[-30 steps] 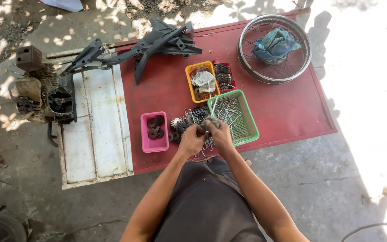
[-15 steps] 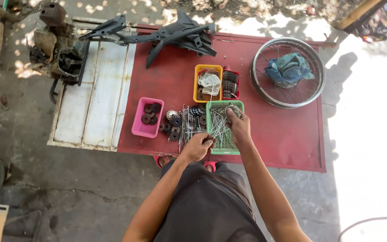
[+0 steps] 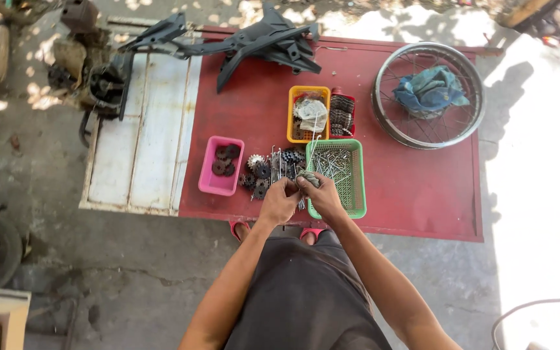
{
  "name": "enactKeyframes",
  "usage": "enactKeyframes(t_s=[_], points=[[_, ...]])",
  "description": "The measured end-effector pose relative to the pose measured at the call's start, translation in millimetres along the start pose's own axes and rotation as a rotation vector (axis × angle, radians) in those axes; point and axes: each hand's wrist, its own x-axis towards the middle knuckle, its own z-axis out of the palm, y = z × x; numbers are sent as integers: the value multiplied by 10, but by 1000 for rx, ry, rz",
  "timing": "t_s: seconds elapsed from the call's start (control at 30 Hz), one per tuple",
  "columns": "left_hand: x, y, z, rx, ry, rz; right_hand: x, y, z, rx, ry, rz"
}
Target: Sorting through a pile of metal wheel spokes and inspecting a sprocket gear on a work table.
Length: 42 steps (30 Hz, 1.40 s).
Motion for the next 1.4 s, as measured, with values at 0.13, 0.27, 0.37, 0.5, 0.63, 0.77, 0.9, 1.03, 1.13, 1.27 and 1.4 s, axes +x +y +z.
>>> enactKeyframes(t_s=[0.13, 0.27, 0.37, 0.5, 0.63, 0.77, 0.9, 1.03, 1.13, 1.27, 1.4], points=[[58, 136, -273, 7, -194, 48, 143, -210, 79, 14, 153, 45], [245, -89, -435, 54, -383, 58, 225, -301, 179, 133, 428, -7], [312, -226, -515, 74, -501, 73, 34, -273, 339, 144, 514, 30], [437, -187, -616, 129, -522, 116, -107, -91, 673, 75, 544, 80], [491, -176, -636, 186, -479, 118, -193, 113, 797, -21, 534, 82], [507, -243, -462, 154, -426, 102, -157, 323, 620, -85, 590, 58], [495, -155, -133, 265, -323, 22, -113, 387, 274, -277, 562, 130], [729, -414, 411, 328, -281, -17, 96, 652, -215, -363, 504, 204], [978, -693, 752, 278, -227, -52, 245, 796, -586, -455, 441, 226], [1234, -1266, 1016, 347, -298, -125, 321, 1207, -1053, -694, 410, 358], [1113, -1430, 1050, 333, -204, -186, 274, 1448, -1272, -772, 336, 406]])
